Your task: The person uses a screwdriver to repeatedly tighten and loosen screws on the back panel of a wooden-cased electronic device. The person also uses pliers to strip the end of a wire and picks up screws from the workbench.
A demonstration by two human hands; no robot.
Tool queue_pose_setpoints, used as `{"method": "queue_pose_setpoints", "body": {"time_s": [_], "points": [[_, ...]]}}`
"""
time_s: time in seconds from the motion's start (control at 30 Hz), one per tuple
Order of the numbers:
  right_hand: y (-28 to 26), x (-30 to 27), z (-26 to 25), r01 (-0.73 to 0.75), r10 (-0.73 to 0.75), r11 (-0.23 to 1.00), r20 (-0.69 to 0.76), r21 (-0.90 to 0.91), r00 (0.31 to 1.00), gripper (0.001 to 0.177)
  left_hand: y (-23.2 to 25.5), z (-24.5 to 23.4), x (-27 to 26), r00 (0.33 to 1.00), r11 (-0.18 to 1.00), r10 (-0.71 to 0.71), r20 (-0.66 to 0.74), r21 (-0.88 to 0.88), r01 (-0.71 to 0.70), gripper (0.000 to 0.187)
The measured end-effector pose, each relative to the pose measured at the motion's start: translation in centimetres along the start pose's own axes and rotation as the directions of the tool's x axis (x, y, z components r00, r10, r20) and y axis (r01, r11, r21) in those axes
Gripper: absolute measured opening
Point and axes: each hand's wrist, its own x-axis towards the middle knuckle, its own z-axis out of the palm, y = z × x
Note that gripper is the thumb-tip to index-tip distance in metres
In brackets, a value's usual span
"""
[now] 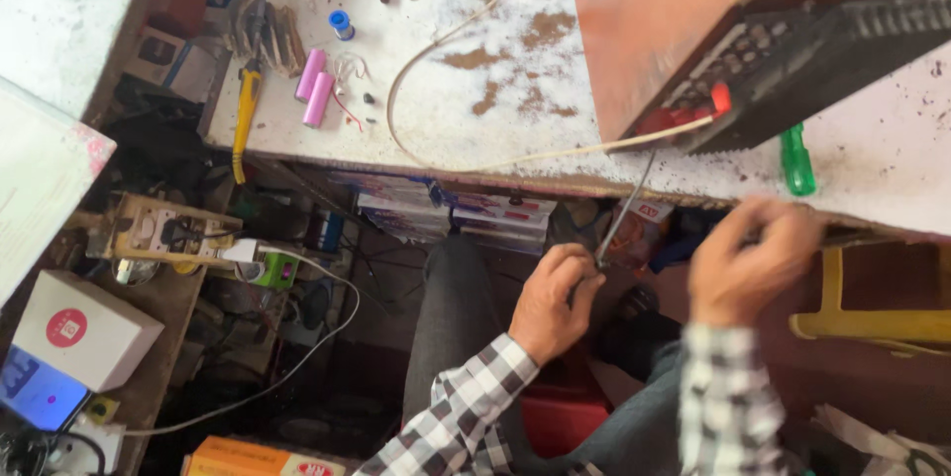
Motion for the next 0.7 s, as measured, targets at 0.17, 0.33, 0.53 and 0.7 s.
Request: {"method": "queue_pose_setpoints", "body": {"time_s": [0.17,0.33,0.53,0.7], "points": [[-3.6,-8.0,5.1,-0.188,0.019,0.944,0.521,0.272,0.853,0.020,0.7,-1.3,0.1,0.995,0.997,0.077,0.069,0.018,-0.079,0.015],[-4.7,-7.7,14.5,-0.040,-0.087,0.980,0.597,0.195,0.797,0.023,1.0,-2.0,0.6,0.990,0.999,-0.037,0.136,0.024,0.034,0.012],[-7.0,-7.8,20.7,0.021,-0.025,1.000,0.762,0.015,0.647,0.035,1.0,-3.1,1.1,0.990,0.998,-0.051,0.129,0.030,0.047,0.010],[-7.6,-9.0,19.1,0.035,-0.131,0.986,0.647,0.160,0.751,0.054,1.0,-3.4,1.3,0.984,0.995,-0.088,0.157,0.063,0.079,0.010]]}}
